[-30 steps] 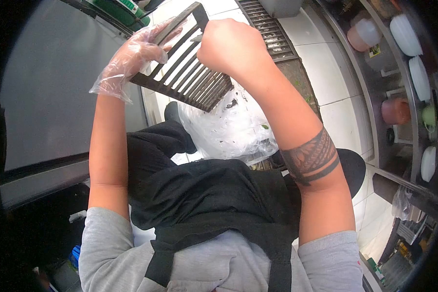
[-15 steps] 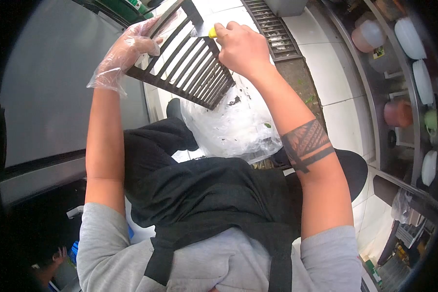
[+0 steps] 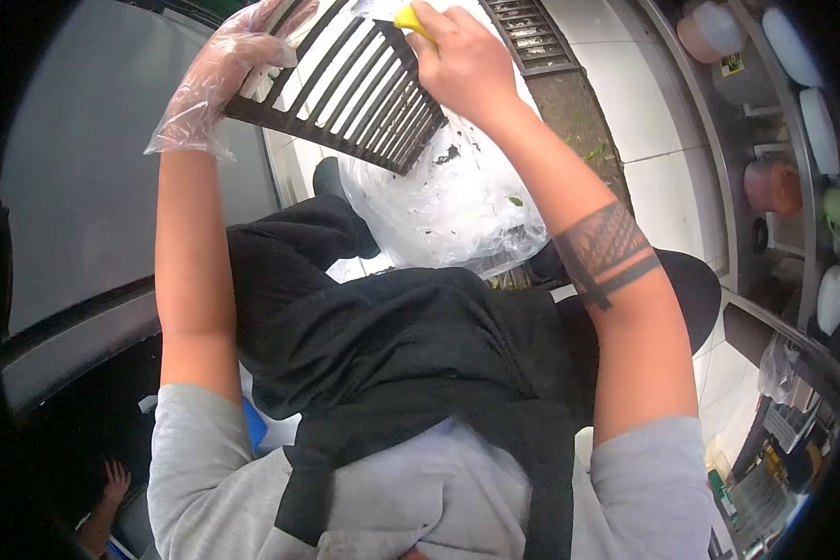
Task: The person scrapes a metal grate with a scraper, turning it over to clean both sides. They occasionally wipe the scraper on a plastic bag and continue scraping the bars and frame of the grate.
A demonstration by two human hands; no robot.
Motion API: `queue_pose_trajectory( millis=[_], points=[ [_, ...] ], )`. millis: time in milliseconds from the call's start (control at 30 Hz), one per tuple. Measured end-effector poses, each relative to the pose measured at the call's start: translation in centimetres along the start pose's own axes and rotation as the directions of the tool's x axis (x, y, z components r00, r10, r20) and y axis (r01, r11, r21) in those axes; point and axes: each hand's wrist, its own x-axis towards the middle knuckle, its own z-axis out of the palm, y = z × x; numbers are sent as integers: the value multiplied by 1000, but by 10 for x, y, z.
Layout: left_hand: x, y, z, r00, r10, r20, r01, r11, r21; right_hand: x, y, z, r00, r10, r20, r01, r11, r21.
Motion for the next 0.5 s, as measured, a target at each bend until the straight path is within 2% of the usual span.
queue_pose_trajectory(
  millis=[33,67,100,133,167,200,267,333,367,433,467,500],
  points=[
    [1,0,1,1000,13,19,-12,999,-49,-14,0,7,998,65,-10,-62,978,201],
    [1,-2,2,999,23,36,-19,995,-99,-30,1,14,998,57,10,-58,963,265],
    [2,-2,2,998,30,54,-22,989,-148,-48,-2,17,985,132,113,-165,913,374],
    [3,0,1,997,-50,55,54,996,-71,-66,-7,22,952,227,203,-287,891,351],
    [11,-17,-1,994,61,94,-29,950,-310,-83,-12,24,749,408,523,-641,649,411],
    [11,-19,-4,992,78,98,-39,938,-344,-104,-21,37,641,497,584,-764,482,429],
    [10,-21,-5,989,89,115,-40,926,-375,-132,-39,59,471,518,714,-880,337,335],
    [5,-15,-3,1000,6,24,1,955,-297,-151,-56,77,413,505,758,-898,362,248],
    [5,-18,-4,1000,1,-9,-4,939,-345,-160,-66,88,407,511,757,-903,352,248],
    [5,-19,-4,1000,18,-1,-17,934,-356,-182,-82,118,660,571,489,-733,634,248],
    [4,-20,-3,1000,14,5,-11,935,-354,-187,-89,127,655,575,491,-738,628,247],
    [3,-20,-1,999,9,-32,-20,923,-383,-188,-97,132,683,611,401,-730,602,325]
  ],
)
